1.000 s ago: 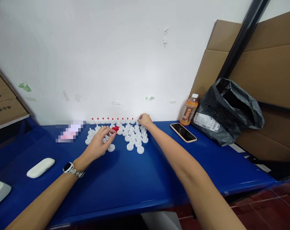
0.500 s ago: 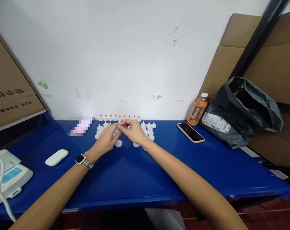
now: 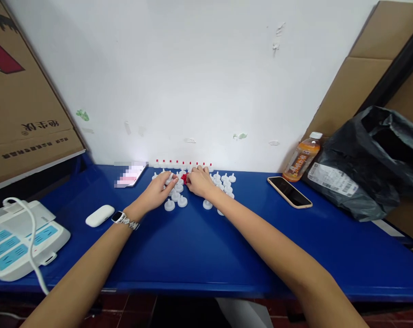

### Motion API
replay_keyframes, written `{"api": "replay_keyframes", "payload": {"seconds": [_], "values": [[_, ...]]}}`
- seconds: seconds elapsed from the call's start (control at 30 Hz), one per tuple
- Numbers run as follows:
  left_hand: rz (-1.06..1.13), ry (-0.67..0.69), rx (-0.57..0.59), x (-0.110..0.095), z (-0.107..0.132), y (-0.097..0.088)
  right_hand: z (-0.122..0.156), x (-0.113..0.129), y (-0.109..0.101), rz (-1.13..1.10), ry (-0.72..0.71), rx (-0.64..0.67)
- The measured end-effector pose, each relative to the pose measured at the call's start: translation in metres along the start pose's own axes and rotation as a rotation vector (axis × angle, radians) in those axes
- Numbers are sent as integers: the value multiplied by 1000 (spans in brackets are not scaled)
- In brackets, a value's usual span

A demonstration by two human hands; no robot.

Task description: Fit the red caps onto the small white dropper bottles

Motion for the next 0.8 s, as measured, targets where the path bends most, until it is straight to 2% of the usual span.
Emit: {"api": "replay_keyframes", "payload": {"seconds": [0.2,0.43,0.57,0.67,0.8], "values": [[21,22,24,-8,1,0,-1,-1,-2,-3,6,28],[12,-5,27,-3,1,1,-9,9,1,21,-3,63],[31,6,42,-5,2,1,-6,7,-6,-41,-11,19],[49,-1,35,-9,3,-2,7,0,-22,-318,39,-99],[73,-10,49,-19,4,-2,38,-7,-40,-936,152,-310]]}}
Point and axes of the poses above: each hand's wrist, its own z-axis away from the middle knuckle, its own y-axis out of the palm, x = y × z, the point moved 5 cm from there along -z, towards the middle knuckle, and after that the axes turned 4 degrees about -z, right-handed, at the moved point
